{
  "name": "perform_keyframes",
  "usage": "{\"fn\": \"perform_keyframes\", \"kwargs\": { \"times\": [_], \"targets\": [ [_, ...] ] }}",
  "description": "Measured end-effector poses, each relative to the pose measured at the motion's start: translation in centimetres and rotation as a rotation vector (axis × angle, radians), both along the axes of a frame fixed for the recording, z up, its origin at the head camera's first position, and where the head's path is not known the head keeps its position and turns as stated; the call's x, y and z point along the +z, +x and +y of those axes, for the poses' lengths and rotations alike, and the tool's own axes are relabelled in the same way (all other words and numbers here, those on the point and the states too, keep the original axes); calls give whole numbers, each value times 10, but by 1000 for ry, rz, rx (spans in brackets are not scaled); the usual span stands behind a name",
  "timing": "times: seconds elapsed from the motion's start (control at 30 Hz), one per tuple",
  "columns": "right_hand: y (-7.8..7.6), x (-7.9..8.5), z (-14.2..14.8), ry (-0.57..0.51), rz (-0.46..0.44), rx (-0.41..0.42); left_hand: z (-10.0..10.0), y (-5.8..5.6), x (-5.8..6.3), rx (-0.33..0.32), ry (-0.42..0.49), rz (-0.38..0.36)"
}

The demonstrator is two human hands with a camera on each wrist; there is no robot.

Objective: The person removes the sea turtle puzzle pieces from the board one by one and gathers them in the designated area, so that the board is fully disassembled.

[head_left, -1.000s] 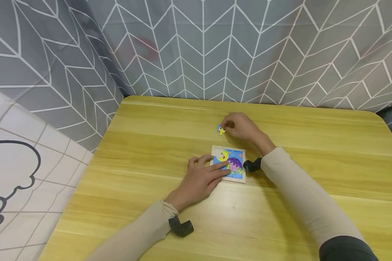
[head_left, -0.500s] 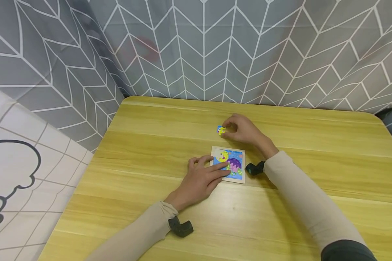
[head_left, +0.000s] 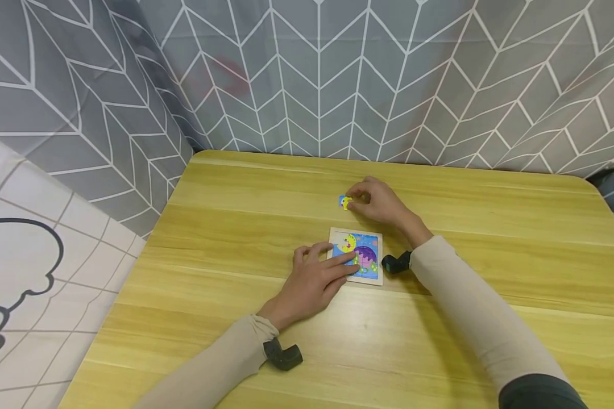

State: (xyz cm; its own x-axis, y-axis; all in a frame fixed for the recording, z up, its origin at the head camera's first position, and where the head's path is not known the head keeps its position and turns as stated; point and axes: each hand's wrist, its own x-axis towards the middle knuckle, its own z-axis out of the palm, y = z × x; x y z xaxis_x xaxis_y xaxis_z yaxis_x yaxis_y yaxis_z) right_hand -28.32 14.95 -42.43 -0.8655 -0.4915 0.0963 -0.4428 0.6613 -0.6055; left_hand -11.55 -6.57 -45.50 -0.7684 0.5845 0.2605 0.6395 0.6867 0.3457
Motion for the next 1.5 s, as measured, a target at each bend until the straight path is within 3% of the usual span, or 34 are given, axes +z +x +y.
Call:
{"fn": "perform_keyframes", "kwargs": {
  "times": [0.27, 0.67, 1.1, 1.5],
  "targets": [
    [-2, 0, 0, 2, 20, -69, 0, 0, 0, 2, 1, -1],
    [-5, -1, 1, -8, -17, -107, 0, -1, 0, 7, 3, 9],
    [-6, -6, 22, -27, 8, -183, 1, 0, -2, 7, 25, 52],
    [1, -14, 69, -99, 50, -251, 2, 2, 0, 114, 91, 20]
  ]
}}
